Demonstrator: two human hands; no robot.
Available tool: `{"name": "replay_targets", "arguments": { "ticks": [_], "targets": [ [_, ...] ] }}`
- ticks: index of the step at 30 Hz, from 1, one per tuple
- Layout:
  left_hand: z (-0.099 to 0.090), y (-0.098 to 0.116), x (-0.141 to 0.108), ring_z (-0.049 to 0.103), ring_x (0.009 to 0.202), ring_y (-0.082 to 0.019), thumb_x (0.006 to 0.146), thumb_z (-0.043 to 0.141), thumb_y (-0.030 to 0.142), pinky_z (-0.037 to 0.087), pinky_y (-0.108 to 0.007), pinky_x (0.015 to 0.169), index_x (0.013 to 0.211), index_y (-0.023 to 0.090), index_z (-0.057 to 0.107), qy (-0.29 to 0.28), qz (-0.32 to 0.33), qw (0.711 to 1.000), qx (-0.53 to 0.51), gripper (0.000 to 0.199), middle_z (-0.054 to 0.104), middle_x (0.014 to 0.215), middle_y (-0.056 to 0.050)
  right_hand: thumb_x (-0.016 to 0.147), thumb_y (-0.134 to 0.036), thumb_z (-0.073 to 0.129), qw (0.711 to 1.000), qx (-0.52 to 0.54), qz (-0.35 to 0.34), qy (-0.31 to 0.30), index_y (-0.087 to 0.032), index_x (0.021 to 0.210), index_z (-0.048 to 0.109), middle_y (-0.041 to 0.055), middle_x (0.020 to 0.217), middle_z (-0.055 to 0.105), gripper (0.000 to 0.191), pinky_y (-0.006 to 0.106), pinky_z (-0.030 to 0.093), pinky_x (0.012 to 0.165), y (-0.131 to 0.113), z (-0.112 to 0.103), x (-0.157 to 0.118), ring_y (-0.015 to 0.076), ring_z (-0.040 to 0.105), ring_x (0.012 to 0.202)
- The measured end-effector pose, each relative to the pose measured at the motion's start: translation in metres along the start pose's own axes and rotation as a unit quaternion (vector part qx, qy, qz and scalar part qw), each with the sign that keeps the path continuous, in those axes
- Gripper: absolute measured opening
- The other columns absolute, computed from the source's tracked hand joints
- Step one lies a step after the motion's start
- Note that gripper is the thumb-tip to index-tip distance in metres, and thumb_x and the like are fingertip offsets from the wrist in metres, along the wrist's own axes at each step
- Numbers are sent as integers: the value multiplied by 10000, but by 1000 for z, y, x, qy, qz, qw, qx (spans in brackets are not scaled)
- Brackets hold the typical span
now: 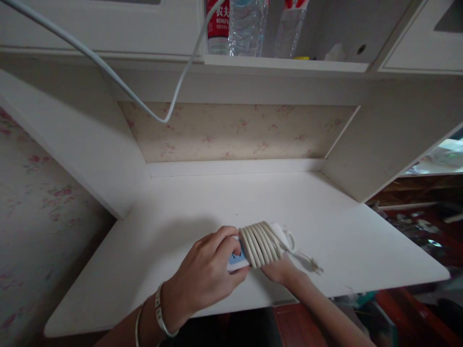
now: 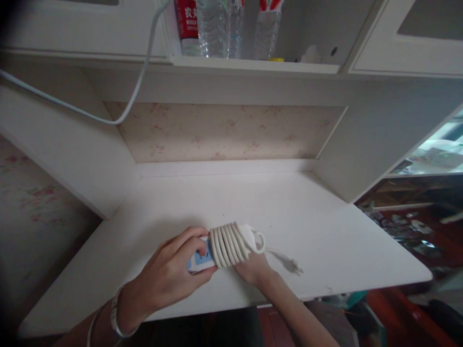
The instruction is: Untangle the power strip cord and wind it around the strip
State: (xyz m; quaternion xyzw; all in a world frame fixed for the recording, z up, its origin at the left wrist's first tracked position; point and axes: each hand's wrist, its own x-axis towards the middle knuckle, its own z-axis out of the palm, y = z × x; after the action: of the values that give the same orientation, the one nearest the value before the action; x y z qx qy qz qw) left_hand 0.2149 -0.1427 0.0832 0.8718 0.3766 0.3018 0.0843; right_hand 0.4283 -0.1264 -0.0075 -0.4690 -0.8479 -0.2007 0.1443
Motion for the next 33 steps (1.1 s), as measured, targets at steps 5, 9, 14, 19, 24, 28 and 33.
{"name": "replay_targets", "arguments": {
  "ticks": [5, 9, 14, 19, 24, 28, 33],
  "targets": [
    [10, -24, 14, 622, 925, -186, 786, 631, 234, 520, -318, 801, 925, 195, 544, 52, -39, 994, 82, 169, 590, 1120, -50, 998, -328, 275, 970, 104, 147, -166, -194, 662, 641, 38, 543, 646, 514, 253, 237, 487, -7, -16, -13, 133, 566, 445],
    [28, -36, 20, 632, 877, -179, 815, 605, 233, 522, -283, 725, 944, 190, 561, 31, -67, 987, 142, 143, 600, 1099, -50, 979, -328, 321, 984, 76, 103, -123, -188, 683, 623, 34, 557, 643, 445, 297, 168, 510, -9, -35, -6, 133, 543, 439],
    [45, -34, 14, 619, 867, -185, 802, 617, 213, 512, -309, 771, 965, 182, 564, 4, -59, 984, 165, 174, 585, 1109, -67, 943, -259, 412, 999, 51, 7, -8, -187, 590, 571, 9, 487, 575, 394, 324, 181, 542, -5, -55, 10, 115, 471, 422],
    [42, -19, 4, 612, 865, -196, 740, 619, 189, 513, -335, 804, 957, 201, 570, -91, -62, 990, 90, 223, 583, 1014, -39, 931, -229, 424, 994, 31, -83, 56, -183, 582, 564, 3, 488, 561, 379, 332, 200, 560, 12, -73, 33, 114, 447, 442],
    [38, -7, -5, 587, 1006, -220, 679, 574, 124, 501, -365, 898, 1066, 209, 541, -125, -47, 991, 24, 397, 578, 1115, -55, 943, -274, 391, 991, 48, -123, 28, -189, 581, 567, 3, 491, 561, 411, 331, 207, 566, 15, -82, 52, 109, 419, 445],
    [37, 3, -9, 594, 999, -240, 692, 573, 133, 508, -388, 895, 1037, 191, 556, -154, -15, 988, -11, 351, 623, 1050, -70, 941, -278, 359, 983, 93, -160, 2, -186, 578, 574, 6, 488, 563, 432, 320, 229, 575, 11, -78, 66, 110, 414, 445],
    [23, 20, -16, 591, 1026, -201, 721, 632, 153, 492, -335, 922, 1005, 235, 559, -169, 14, 984, -61, 305, 594, 1164, -22, 940, -301, 332, 979, 159, -113, -60, -170, 536, 569, 23, 472, 561, 486, 306, 253, 585, 24, -58, 77, 102, 400, 425]
  ]
}}
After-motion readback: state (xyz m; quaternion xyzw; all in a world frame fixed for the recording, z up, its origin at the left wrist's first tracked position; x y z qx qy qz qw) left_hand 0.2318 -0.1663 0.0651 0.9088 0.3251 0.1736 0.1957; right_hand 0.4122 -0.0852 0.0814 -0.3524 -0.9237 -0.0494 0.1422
